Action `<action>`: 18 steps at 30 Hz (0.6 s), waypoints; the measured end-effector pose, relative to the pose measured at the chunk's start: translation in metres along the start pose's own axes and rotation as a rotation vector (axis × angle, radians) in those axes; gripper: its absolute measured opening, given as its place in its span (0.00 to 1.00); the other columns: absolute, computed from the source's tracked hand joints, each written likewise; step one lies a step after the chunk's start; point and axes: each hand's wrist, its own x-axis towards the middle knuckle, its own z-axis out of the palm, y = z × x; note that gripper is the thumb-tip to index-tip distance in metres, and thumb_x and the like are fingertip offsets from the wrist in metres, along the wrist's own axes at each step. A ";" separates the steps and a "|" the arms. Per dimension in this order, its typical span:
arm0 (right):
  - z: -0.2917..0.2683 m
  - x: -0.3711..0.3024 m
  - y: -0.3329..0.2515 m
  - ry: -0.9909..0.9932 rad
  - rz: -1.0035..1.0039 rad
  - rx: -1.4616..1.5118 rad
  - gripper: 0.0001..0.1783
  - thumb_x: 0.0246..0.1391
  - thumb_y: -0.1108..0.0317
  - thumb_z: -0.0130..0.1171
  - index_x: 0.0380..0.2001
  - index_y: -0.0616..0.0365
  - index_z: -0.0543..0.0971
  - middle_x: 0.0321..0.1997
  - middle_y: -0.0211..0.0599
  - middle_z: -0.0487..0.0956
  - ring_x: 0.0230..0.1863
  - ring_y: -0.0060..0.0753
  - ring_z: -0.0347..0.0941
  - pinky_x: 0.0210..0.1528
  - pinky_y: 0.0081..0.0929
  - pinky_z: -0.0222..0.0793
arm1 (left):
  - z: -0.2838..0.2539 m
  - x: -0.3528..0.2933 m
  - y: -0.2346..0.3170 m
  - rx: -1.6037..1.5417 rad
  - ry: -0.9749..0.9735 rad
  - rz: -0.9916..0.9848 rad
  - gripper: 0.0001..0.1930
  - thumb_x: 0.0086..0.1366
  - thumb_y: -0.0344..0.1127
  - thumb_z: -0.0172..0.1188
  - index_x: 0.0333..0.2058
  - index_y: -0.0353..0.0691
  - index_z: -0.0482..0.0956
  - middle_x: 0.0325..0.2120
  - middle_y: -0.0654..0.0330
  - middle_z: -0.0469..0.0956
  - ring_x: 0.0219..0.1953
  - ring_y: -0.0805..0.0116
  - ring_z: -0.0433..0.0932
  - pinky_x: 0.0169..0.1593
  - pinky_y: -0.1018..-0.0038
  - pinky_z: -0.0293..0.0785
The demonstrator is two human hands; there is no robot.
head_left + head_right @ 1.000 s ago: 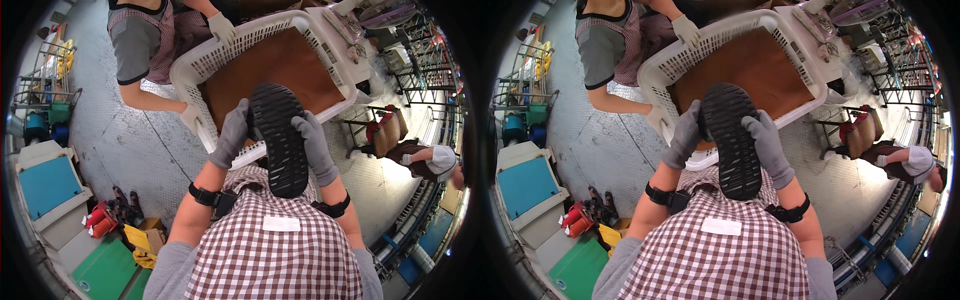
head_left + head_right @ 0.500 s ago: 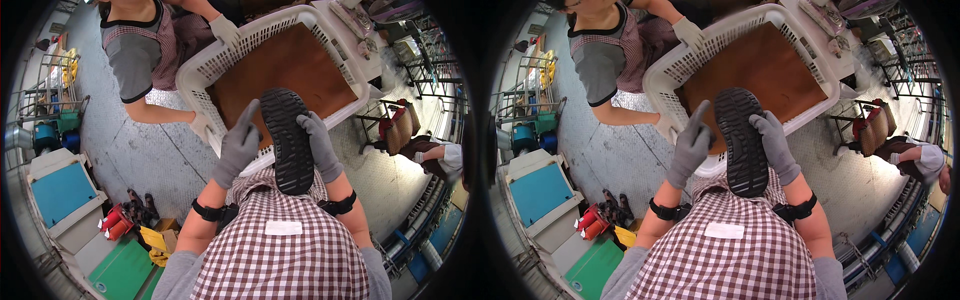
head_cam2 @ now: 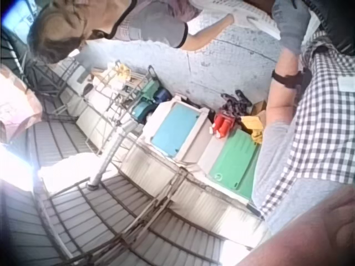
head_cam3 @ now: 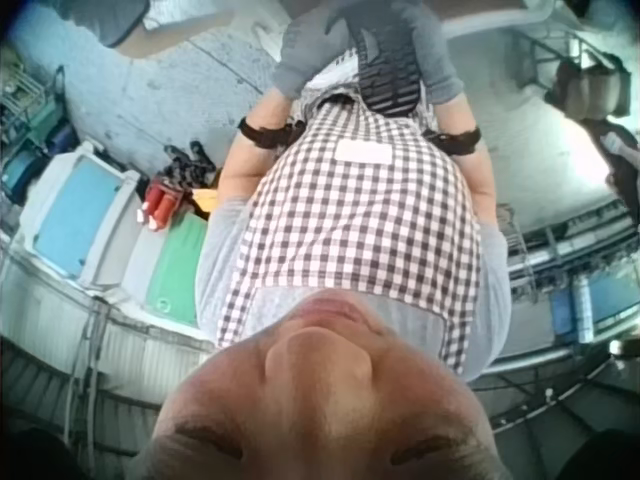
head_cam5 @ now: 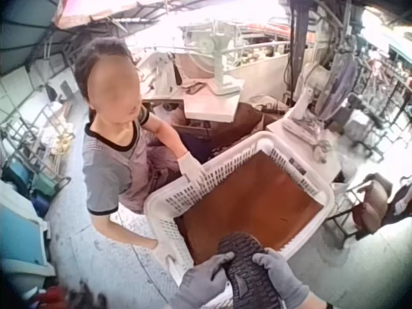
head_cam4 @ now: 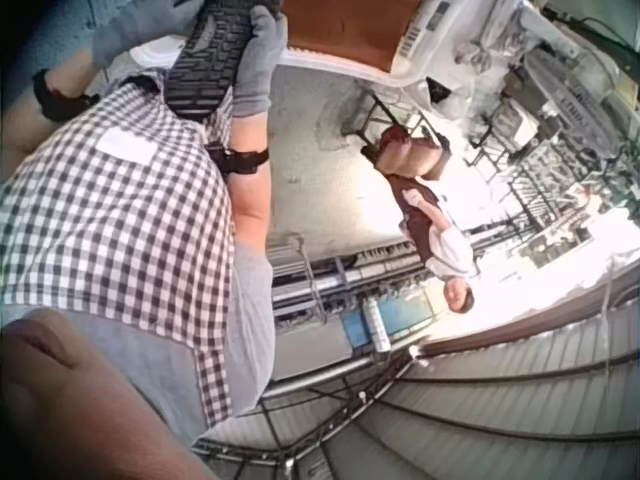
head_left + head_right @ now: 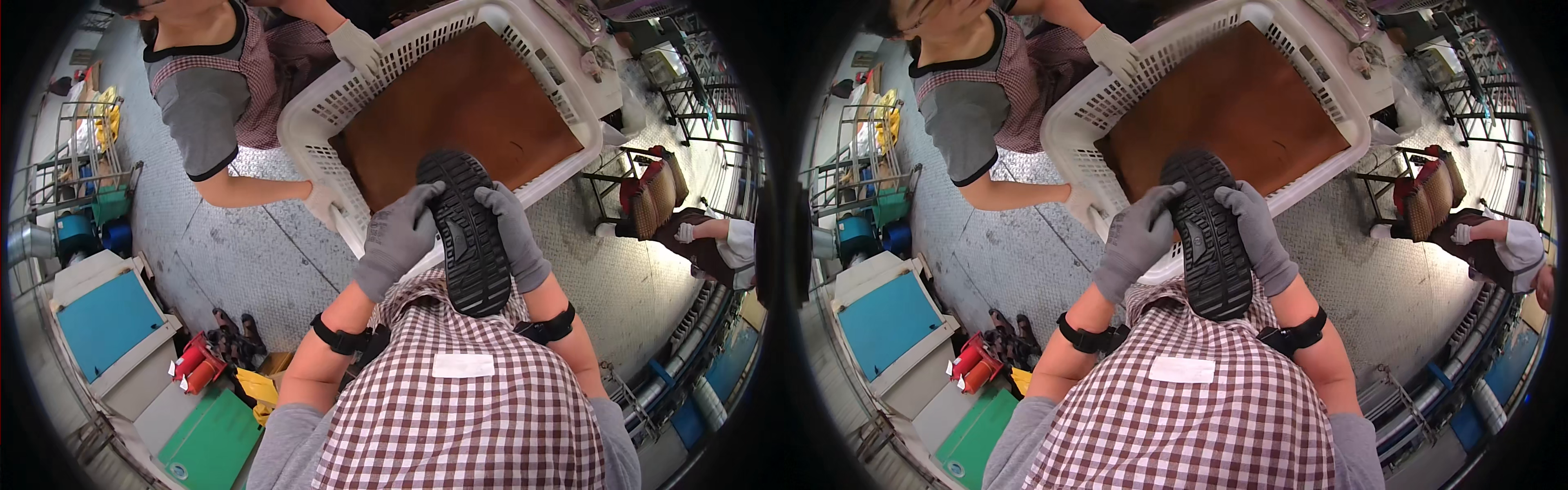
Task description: Placing insoles and uppers into shoe molds on a conveyor belt and inspecting finished sandals.
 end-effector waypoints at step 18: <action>0.005 -0.002 -0.013 0.040 -0.025 -0.025 0.10 0.61 0.68 0.56 0.41 0.64 0.75 0.38 0.31 0.77 0.39 0.19 0.73 0.44 0.20 0.73 | 0.055 0.055 -0.031 -0.920 0.135 -0.356 0.22 0.72 0.44 0.60 0.54 0.31 0.75 0.47 0.57 0.82 0.45 0.69 0.81 0.51 0.71 0.78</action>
